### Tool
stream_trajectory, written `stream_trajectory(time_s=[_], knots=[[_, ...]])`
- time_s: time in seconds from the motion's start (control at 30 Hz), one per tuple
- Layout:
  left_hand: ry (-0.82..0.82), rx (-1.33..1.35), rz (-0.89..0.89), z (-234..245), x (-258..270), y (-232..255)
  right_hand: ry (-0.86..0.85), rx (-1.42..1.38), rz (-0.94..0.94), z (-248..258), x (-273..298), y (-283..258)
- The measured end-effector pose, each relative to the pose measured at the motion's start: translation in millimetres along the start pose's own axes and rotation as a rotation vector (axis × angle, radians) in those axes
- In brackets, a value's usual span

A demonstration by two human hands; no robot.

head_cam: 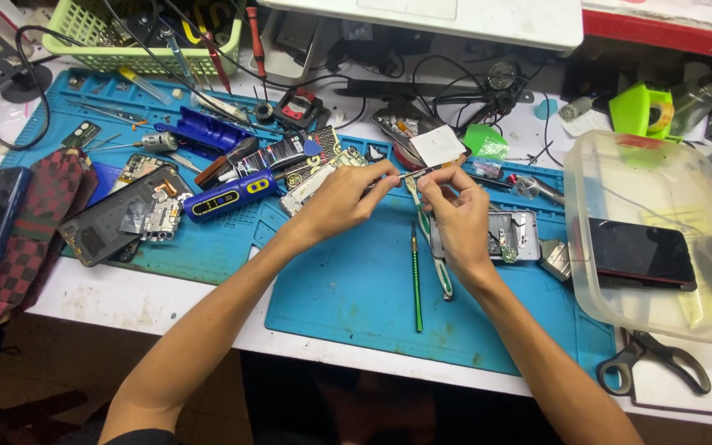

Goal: The person disassembles a smartphone, removing the back cover and internal components. They then use a small tool to pry open a black rectangular device, possibly a battery or power bank, and manipulate its internal parts.

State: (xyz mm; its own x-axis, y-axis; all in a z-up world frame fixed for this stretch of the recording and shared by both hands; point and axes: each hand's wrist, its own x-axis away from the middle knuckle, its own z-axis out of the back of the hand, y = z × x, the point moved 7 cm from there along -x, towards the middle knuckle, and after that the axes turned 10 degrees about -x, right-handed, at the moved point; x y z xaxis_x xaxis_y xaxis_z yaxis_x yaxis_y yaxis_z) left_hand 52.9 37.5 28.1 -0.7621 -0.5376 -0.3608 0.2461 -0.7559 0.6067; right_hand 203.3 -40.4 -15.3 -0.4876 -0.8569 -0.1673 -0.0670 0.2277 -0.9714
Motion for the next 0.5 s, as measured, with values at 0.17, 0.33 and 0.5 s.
stream_trajectory(time_s=[0.17, 0.33, 0.5], knots=[[0.011, -0.004, 0.013, 2.1, -0.6, -2.5, -0.021, 0.027, -0.045, -6.3, 1.9, -11.6], [-0.006, -0.033, 0.021, 0.7, 0.3, 2.6, -0.005, 0.022, -0.024, -4.8, 2.1, -13.3], [-0.008, -0.037, 0.025, -2.3, 0.3, 3.5, -0.038, 0.101, 0.032, -6.2, 5.1, -22.4]])
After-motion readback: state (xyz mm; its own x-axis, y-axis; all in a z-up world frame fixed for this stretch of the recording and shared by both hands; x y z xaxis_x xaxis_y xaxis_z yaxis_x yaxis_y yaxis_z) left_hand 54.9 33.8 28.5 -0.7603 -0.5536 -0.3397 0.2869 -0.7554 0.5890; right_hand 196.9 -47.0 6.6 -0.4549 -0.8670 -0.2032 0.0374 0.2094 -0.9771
